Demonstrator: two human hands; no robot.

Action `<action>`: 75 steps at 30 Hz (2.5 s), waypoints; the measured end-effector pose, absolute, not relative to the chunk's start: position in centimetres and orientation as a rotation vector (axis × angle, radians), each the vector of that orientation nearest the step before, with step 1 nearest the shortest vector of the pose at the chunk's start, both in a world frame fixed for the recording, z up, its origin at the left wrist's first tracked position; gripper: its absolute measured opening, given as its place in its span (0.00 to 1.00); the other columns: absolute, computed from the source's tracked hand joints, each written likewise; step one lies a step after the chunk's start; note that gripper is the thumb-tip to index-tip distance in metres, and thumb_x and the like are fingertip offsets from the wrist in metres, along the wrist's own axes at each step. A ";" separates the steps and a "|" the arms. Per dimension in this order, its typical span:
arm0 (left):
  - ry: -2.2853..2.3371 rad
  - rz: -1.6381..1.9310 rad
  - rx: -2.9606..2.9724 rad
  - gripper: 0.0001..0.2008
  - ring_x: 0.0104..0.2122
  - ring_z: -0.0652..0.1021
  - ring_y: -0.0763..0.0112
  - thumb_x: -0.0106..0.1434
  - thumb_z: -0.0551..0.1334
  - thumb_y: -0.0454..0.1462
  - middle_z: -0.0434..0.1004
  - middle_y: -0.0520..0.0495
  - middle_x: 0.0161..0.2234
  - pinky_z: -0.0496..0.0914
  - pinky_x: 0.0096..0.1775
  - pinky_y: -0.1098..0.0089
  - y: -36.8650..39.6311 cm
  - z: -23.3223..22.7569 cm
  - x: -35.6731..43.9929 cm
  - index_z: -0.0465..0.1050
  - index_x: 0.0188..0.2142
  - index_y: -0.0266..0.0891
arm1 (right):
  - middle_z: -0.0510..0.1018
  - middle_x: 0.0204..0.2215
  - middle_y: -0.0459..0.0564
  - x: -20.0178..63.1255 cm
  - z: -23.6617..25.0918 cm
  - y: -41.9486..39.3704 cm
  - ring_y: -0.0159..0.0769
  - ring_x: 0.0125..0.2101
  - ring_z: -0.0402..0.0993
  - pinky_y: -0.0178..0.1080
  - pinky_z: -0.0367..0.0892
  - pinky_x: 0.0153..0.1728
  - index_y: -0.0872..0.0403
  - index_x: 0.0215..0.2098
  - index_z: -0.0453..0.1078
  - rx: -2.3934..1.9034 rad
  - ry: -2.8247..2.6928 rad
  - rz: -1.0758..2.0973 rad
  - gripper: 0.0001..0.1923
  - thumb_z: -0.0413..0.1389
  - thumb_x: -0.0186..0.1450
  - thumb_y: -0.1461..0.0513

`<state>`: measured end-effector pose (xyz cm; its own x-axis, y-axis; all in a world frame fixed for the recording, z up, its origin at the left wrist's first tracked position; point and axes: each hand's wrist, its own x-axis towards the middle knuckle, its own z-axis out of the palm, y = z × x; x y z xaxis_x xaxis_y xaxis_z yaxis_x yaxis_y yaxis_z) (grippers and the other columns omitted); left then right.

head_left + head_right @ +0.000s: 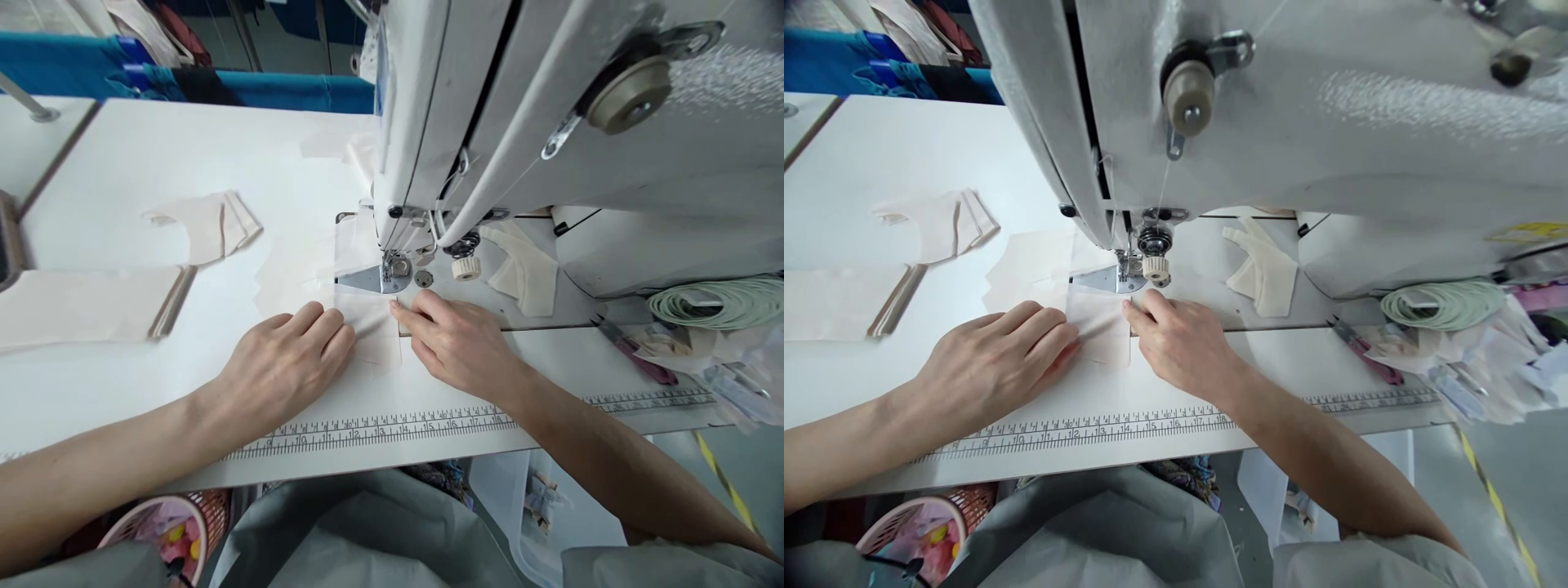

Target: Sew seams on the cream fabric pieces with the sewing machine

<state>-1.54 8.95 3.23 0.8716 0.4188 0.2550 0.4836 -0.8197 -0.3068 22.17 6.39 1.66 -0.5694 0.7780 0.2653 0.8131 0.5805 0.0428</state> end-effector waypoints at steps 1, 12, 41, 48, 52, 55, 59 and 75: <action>-0.677 -0.254 -2.682 0.06 0.27 0.70 0.67 0.64 0.57 0.28 0.71 0.48 0.29 0.59 0.23 0.68 8.9 3.2 -1.5 0.68 0.31 0.36 | 0.74 0.33 0.48 22.2 1.7 6.4 0.27 0.24 0.62 0.33 0.60 0.25 0.58 0.54 0.71 -1.320 -2.590 -0.240 0.20 0.45 0.68 0.69; -0.675 -0.254 -2.655 0.05 0.30 0.73 0.66 0.66 0.57 0.32 0.73 0.46 0.32 0.63 0.24 0.67 9.0 3.1 -1.2 0.71 0.39 0.33 | 0.73 0.33 0.48 22.2 1.7 6.4 0.27 0.23 0.61 0.33 0.59 0.23 0.59 0.53 0.71 -1.292 -2.580 -0.272 0.19 0.46 0.67 0.70; -0.713 -0.223 -2.618 0.07 0.31 0.73 0.64 0.64 0.56 0.28 0.74 0.44 0.35 0.65 0.23 0.66 9.5 3.0 -1.7 0.71 0.38 0.34 | 0.72 0.33 0.49 22.2 1.8 6.4 0.28 0.24 0.62 0.33 0.60 0.24 0.60 0.54 0.69 -1.306 -2.620 -0.229 0.20 0.45 0.68 0.70; -0.705 -0.229 -2.603 0.05 0.30 0.73 0.64 0.63 0.58 0.28 0.74 0.44 0.33 0.67 0.23 0.66 9.7 3.1 -1.5 0.72 0.37 0.32 | 0.72 0.33 0.49 22.2 1.7 6.4 0.28 0.24 0.62 0.33 0.60 0.24 0.60 0.54 0.69 -1.325 -2.617 -0.235 0.20 0.44 0.68 0.70; -0.698 -0.224 -2.593 0.06 0.30 0.73 0.64 0.63 0.58 0.29 0.74 0.44 0.33 0.66 0.22 0.66 9.7 3.1 -1.5 0.72 0.38 0.32 | 0.73 0.33 0.49 22.2 1.6 6.4 0.28 0.24 0.62 0.33 0.61 0.25 0.60 0.54 0.70 -1.307 -2.614 -0.254 0.19 0.44 0.68 0.70; -0.709 -0.220 -2.595 0.06 0.30 0.73 0.64 0.63 0.57 0.29 0.74 0.44 0.34 0.66 0.22 0.66 9.7 3.1 -1.6 0.72 0.38 0.32 | 0.73 0.34 0.50 22.2 1.7 6.4 0.28 0.25 0.63 0.34 0.61 0.25 0.60 0.54 0.69 -1.318 -2.621 -0.254 0.20 0.44 0.68 0.70; -0.722 -0.215 -2.594 0.06 0.31 0.72 0.65 0.64 0.57 0.29 0.74 0.44 0.35 0.64 0.22 0.66 9.7 3.0 -1.7 0.72 0.38 0.33 | 0.73 0.35 0.50 22.1 1.8 6.4 0.28 0.26 0.63 0.34 0.61 0.26 0.60 0.54 0.69 -1.333 -2.630 -0.263 0.20 0.44 0.68 0.70; -0.759 -0.175 -2.574 0.08 0.32 0.73 0.63 0.64 0.57 0.30 0.74 0.44 0.35 0.67 0.25 0.65 9.7 2.7 -1.8 0.73 0.40 0.32 | 0.71 0.32 0.48 22.2 1.5 6.4 0.28 0.23 0.59 0.33 0.60 0.24 0.58 0.52 0.71 -1.264 -2.582 -0.326 0.19 0.47 0.66 0.70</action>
